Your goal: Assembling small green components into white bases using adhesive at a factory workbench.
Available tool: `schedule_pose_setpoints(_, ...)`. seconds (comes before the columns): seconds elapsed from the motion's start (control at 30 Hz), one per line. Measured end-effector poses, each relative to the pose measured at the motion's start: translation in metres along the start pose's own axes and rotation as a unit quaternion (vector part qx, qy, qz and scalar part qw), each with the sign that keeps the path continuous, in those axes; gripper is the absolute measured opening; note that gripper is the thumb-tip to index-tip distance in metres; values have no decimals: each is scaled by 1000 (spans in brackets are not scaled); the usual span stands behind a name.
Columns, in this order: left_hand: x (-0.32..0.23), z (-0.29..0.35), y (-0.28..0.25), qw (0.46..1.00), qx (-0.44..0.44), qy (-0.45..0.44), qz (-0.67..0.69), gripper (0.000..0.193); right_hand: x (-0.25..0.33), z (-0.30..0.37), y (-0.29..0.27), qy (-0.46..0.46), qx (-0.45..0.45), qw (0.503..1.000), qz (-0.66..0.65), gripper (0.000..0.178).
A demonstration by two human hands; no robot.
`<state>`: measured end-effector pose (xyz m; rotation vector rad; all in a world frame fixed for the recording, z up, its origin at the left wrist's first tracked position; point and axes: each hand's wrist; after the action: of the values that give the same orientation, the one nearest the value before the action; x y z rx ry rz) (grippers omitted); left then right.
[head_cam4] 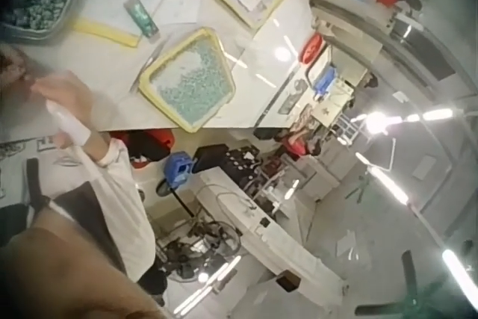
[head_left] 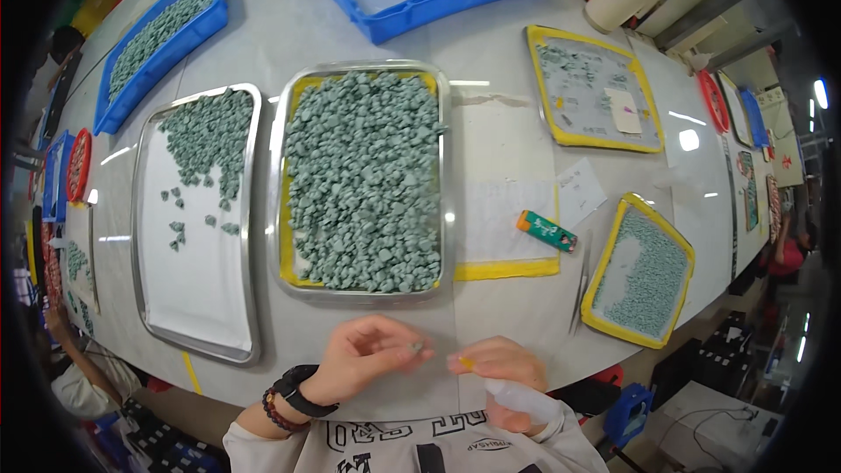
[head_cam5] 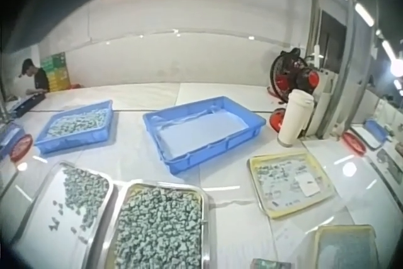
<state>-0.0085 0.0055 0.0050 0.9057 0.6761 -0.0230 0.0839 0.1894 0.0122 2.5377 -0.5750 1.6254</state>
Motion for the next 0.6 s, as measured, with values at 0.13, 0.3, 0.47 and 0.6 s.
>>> schedule_pose_setpoints(0.13,3,-3,-3,999,36,22,-26,21,1,-1,0,9,25,1000,14,66)
schedule_pose_setpoints(0.3,1,-2,2,999,5,6,-34,23,-1,-2,-2,11,69,998,12,64)
schedule_pose_setpoints(0.47,3,0,3,999,-11,8,-47,24,2,-2,-2,41,93,994,36,62)
schedule_pose_setpoints(0.6,8,0,-1,998,10,35,-57,25,4,-6,-2,50,121,991,40,59)
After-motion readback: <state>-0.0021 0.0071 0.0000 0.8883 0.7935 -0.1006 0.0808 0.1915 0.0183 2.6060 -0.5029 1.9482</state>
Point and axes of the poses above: each hand's wrist, its own z-axis away from the middle knuckle, its own y-axis out of the palm, x = y × z, and after that the axes turned 9 degrees about z, right-handed
